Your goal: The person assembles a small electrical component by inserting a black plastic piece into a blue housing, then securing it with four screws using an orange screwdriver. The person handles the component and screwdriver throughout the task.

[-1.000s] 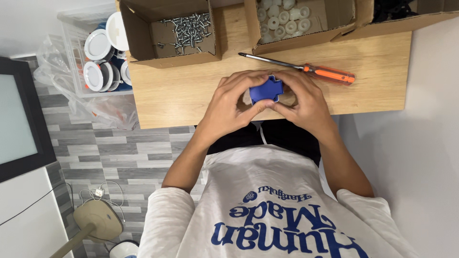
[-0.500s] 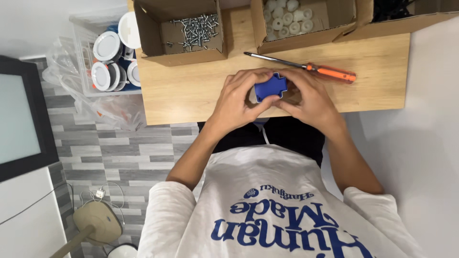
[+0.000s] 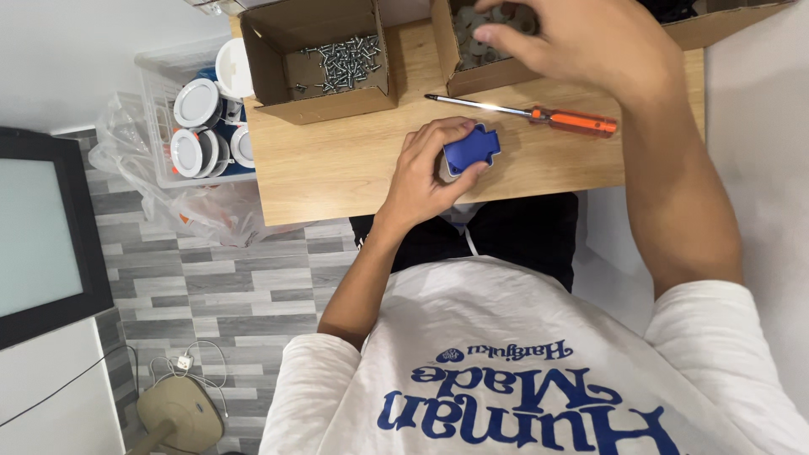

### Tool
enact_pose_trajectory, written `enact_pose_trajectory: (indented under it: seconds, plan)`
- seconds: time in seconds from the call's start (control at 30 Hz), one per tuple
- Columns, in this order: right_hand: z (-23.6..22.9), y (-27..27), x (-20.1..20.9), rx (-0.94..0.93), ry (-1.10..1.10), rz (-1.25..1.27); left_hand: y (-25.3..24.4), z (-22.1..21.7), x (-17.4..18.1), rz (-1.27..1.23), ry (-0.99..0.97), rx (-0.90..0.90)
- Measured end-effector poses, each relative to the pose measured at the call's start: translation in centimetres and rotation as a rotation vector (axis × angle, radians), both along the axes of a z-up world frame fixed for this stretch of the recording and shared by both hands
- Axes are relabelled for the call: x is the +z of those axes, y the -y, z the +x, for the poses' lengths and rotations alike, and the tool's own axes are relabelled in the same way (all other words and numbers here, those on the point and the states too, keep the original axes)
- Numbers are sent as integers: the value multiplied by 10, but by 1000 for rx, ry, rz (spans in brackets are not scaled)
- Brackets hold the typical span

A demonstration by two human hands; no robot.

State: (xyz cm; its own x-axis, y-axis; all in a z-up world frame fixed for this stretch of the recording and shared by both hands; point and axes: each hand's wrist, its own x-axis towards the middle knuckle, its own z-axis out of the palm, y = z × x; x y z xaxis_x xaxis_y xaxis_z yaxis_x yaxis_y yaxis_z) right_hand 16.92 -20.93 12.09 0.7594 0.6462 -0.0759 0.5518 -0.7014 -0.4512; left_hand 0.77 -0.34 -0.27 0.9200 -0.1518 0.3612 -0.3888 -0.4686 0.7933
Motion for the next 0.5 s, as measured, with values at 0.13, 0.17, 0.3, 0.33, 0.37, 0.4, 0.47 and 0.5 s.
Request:
enact_pose_trajectory:
  seconds: [0.13,0.17,0.3,0.33,0.37,0.4,0.47,0.5]
  plan:
    - [38,-27,-25,71,-179,-64,-6,-1,1,-7,-21,-39]
    - [44,-32,-31,77,-171,-174,-7,-1,3,14,-47,-52]
    - [65,-47,-73,134,-121,-263,-9,-2,7,54,-110,-71]
    - [62,-50,-73,133,-124,-265,-9,-2,6,52,-112,-73]
    - [60,-53,-73,75,-131,-309,-9,-2,6,50,-115,-72]
    - [58,-56,-72,17,-136,-353,-9,-1,5,47,-117,-70]
    - [63,-57,-88,49,-66,-313,-10,-1,1,41,-127,-66]
    - [66,-57,-97,80,6,-270,-10,-1,-1,37,-136,-61]
